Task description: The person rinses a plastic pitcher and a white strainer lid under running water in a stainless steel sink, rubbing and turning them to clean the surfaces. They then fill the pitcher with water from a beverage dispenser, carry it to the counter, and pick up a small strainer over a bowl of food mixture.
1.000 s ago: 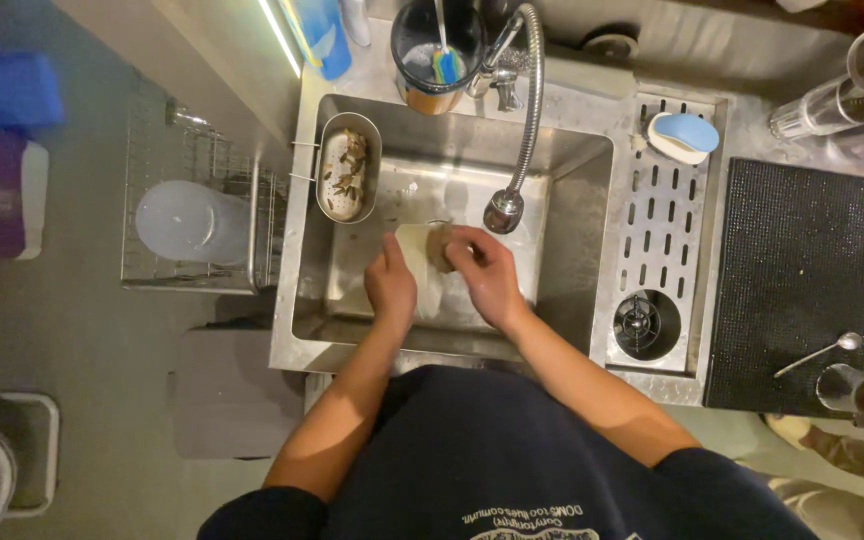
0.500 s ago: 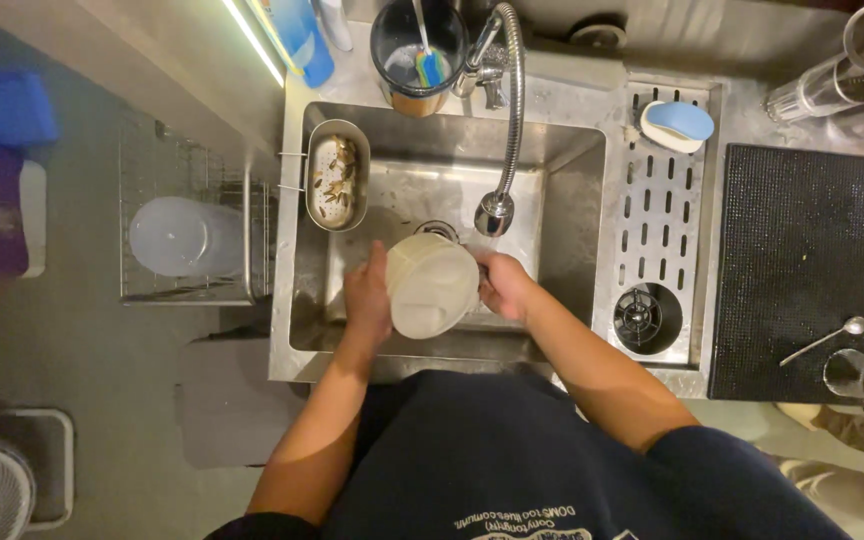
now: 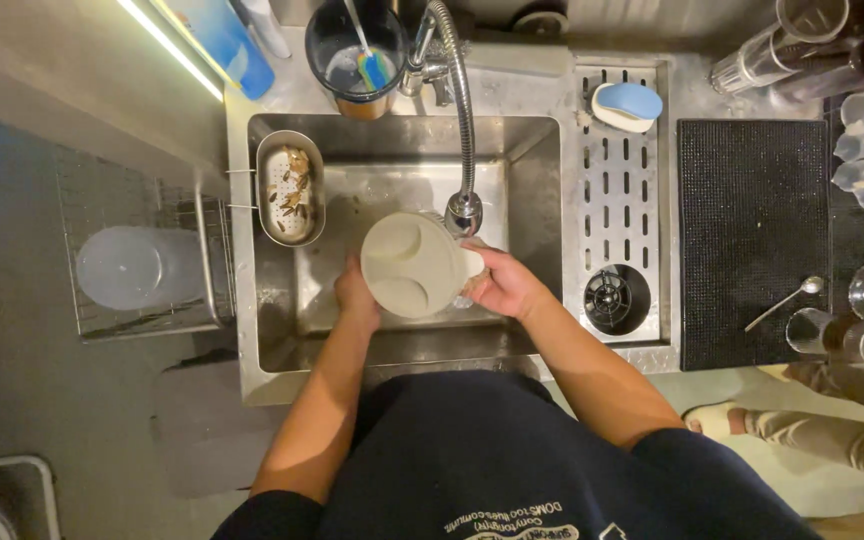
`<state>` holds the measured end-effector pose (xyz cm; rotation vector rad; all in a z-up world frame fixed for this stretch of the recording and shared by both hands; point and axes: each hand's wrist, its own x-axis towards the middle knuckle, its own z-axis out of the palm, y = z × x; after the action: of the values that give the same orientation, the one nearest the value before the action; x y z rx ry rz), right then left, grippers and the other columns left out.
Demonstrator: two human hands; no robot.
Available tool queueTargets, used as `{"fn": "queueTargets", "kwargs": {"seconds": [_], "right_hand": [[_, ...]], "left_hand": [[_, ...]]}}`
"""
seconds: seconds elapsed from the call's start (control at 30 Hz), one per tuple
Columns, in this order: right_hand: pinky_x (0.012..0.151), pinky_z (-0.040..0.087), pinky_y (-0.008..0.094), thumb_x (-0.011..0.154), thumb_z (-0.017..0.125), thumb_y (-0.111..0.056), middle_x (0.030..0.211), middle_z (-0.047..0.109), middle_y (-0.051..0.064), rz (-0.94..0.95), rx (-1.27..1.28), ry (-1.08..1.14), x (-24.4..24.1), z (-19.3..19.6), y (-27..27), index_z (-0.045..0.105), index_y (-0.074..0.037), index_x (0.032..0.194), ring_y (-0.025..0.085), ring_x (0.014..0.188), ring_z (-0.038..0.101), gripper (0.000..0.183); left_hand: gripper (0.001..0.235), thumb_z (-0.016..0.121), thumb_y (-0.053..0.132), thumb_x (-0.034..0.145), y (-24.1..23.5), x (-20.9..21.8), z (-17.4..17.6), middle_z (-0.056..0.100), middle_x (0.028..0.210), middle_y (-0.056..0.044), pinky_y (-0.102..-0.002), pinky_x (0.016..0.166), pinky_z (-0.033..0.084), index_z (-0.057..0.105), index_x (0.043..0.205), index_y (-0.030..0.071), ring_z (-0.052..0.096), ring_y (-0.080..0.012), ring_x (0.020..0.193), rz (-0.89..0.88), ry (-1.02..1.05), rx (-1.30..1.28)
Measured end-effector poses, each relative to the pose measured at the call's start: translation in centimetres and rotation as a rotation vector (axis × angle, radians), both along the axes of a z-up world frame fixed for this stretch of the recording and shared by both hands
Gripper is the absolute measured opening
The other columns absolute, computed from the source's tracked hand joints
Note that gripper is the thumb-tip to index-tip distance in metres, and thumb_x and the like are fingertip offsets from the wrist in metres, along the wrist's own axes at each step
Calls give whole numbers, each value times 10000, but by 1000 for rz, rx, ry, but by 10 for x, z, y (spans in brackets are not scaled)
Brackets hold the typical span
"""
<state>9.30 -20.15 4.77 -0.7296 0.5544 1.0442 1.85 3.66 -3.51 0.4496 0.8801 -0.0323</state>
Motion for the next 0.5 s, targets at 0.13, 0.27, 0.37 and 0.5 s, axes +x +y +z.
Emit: {"fn": "queueTargets", "kwargs": {"seconds": [0.13, 0.27, 0.37, 0.5], "right_hand": [[899, 583, 399, 970, 638, -132, 1154, 723, 89, -101, 4, -214, -3, 7, -4, 635, -47, 1232, 225, 1026, 717, 276], [818, 598, 342, 913, 708, -55, 1108, 716, 86, -142, -409, -379, -1, -10, -9, 633, -16, 1198, 190, 960, 715, 297], [788, 544, 309, 921, 745, -80, 1075, 715, 90, -7, -651, -656, -9, -25, -8, 641, 12, 1239, 156, 912, 665, 347], [839, 556, 266, 905, 744, -83, 1070, 730, 63, 230, -573, -733, -14, -11, 0, 641, 2, 1210, 120, 943, 685, 333]], "left_hand": [[594, 480, 501, 1029, -24, -12, -46, 751, 1154, -159, -440, 836, 552, 727, 1208, -9, 709, -304, 996, -315, 349, 588], [681, 509, 602, 965, -56, 14, 30, 569, 1338, -140, -507, 761, 574, 521, 1396, 76, 623, -339, 1035, -550, 297, 456], [757, 525, 642, 912, -69, 30, 75, 497, 1440, -102, -496, 734, 592, 407, 1505, 186, 595, -350, 1094, -666, 198, 158], [805, 647, 520, 901, -73, 35, 78, 509, 1450, -169, -492, 726, 613, 280, 1537, 192, 635, -384, 1166, -737, 156, 96]]}}
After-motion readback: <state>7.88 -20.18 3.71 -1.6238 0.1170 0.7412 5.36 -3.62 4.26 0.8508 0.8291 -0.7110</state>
